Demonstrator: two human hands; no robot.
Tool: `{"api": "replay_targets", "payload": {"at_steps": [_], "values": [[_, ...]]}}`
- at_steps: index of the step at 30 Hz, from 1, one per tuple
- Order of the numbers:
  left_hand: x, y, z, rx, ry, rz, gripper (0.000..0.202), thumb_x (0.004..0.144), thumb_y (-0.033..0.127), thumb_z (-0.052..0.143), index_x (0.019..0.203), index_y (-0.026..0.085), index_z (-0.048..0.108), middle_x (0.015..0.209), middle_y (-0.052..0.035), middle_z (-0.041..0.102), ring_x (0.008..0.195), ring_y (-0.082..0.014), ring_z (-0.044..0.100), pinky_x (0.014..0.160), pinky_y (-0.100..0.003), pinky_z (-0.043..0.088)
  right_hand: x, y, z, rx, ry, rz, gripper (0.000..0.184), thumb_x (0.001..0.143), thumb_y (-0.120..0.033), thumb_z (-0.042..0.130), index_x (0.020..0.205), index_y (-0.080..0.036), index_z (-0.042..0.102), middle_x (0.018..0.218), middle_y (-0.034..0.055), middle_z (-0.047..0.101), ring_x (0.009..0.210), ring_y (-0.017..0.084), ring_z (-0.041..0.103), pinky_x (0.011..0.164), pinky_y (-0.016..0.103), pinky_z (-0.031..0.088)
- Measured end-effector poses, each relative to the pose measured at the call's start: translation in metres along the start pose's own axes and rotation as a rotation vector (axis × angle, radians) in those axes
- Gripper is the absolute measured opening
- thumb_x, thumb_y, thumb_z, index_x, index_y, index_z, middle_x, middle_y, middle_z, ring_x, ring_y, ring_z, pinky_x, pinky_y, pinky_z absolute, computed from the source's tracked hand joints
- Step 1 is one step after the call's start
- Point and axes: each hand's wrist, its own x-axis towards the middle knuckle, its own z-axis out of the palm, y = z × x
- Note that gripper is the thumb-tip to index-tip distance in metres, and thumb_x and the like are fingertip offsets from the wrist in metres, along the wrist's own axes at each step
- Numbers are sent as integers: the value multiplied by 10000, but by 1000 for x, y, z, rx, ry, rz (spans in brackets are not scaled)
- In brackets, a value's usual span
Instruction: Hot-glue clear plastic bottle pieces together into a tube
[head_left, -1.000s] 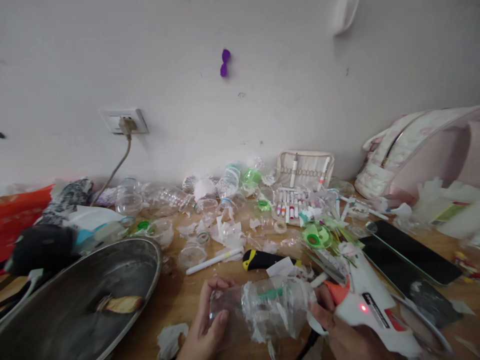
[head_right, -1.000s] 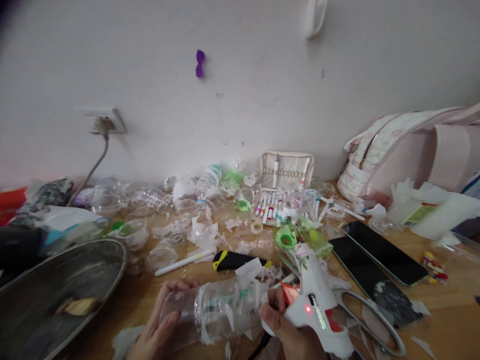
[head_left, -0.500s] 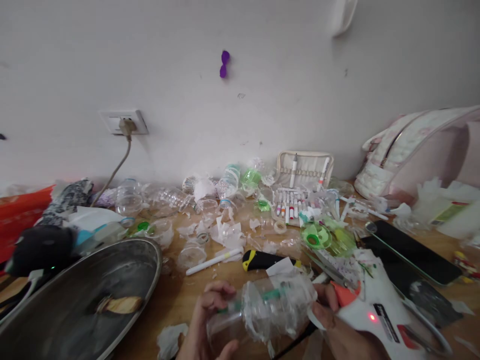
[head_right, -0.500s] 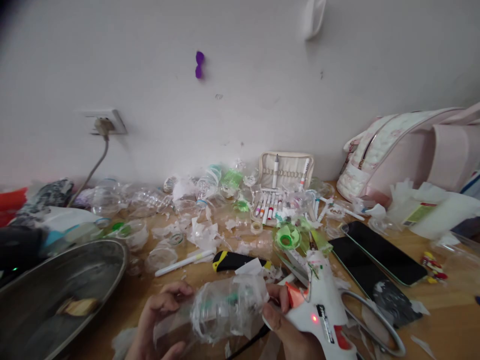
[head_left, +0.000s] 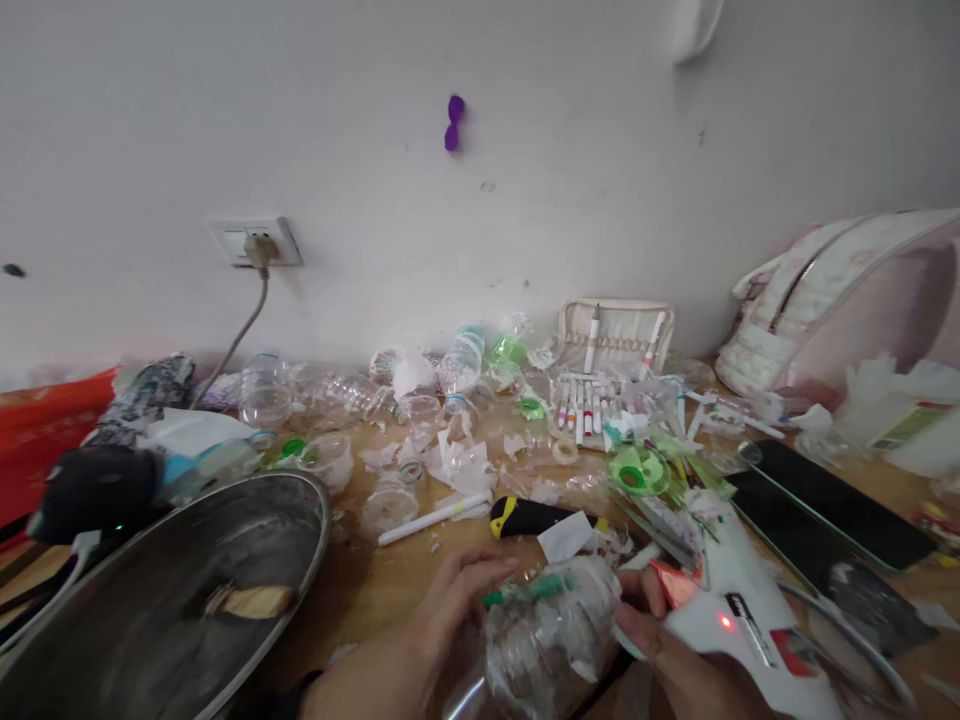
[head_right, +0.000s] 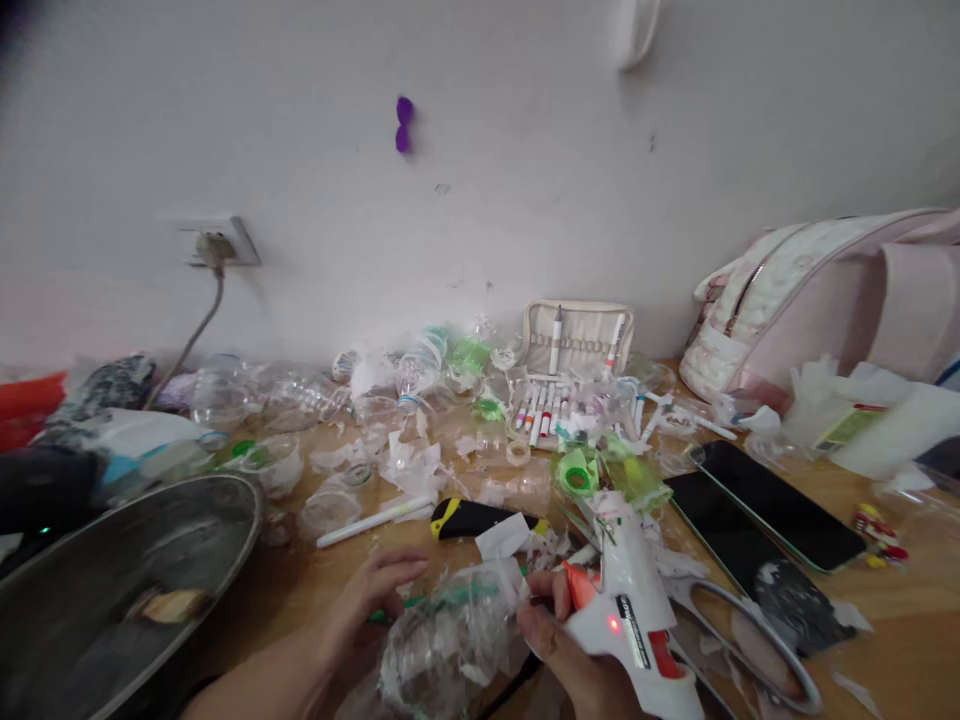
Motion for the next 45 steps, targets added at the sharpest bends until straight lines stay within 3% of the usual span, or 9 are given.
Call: {"api": "replay_targets", "payload": {"at_steps": [4,9,16,22,32,36,39,41,45], "values": [[2,-4,4,15,-58,120,757,654,176,669,1295,349,306,1328,-93,416,1186,-279,443,990,-471,362,3,5,-5,-54,-120,15,281,688,-413,696,621,-196,531,860,29,636,829,204,565,794,319,455],[3,-10,9,-11,-97,124,757,667,230,664,1311,344,283,1351,-109,366,1104,-281,509,986,-483,364,1,7,-2,-26,-106,106,245,692,-410,697,745,-205,575,922,28,635,899,218,555,850,332,426],[4,-8,14,40,-87,16,798,638,93,633,1291,403,294,1389,-84,333,1206,-326,432,996,-546,325,10,9,15,123,-111,-26,534,546,-497,773,540,-206,326,662,4,656,566,140,560,546,247,411],[2,-3,13,83,-104,-52,763,650,117,638,1273,442,341,1440,-57,305,1186,-349,461,962,-520,372,6,9,16,102,-96,-34,459,607,-468,749,562,-208,374,737,31,669,605,138,565,609,258,427],[6,-1,10,-84,-80,31,705,632,120,673,1240,330,385,1378,-88,361,1260,-288,360,1039,-465,286,7,24,3,33,-82,-114,331,663,-412,720,625,-207,463,933,33,635,860,212,582,764,339,456],[11,-5,7,-272,-137,-25,765,593,141,699,1249,320,348,1385,-96,383,1206,-297,428,1011,-481,297,7,10,-5,-47,-87,-86,261,683,-379,713,645,-209,519,972,56,625,967,238,560,779,331,460],[14,-18,10,-592,-119,-40,779,633,187,672,1284,344,274,1379,-87,417,1191,-299,454,999,-506,282,4,-11,-6,-152,-244,-75,138,791,-326,600,727,-212,556,891,67,646,908,230,585,806,351,453],[15,-29,14,-745,-46,60,732,623,276,704,1253,351,340,1372,-56,424,1249,-301,384,1013,-474,263,3,-18,-5,-210,-368,-93,101,798,-309,570,805,-208,573,750,53,661,764,221,609,759,357,465],[15,-49,20,-991,43,35,741,611,371,683,1272,364,349,1378,-10,417,1273,-301,338,1041,-446,206,0,-8,-2,-174,-456,-86,330,763,-338,567,1064,-226,489,662,5,645,578,188,592,604,313,474]]}}
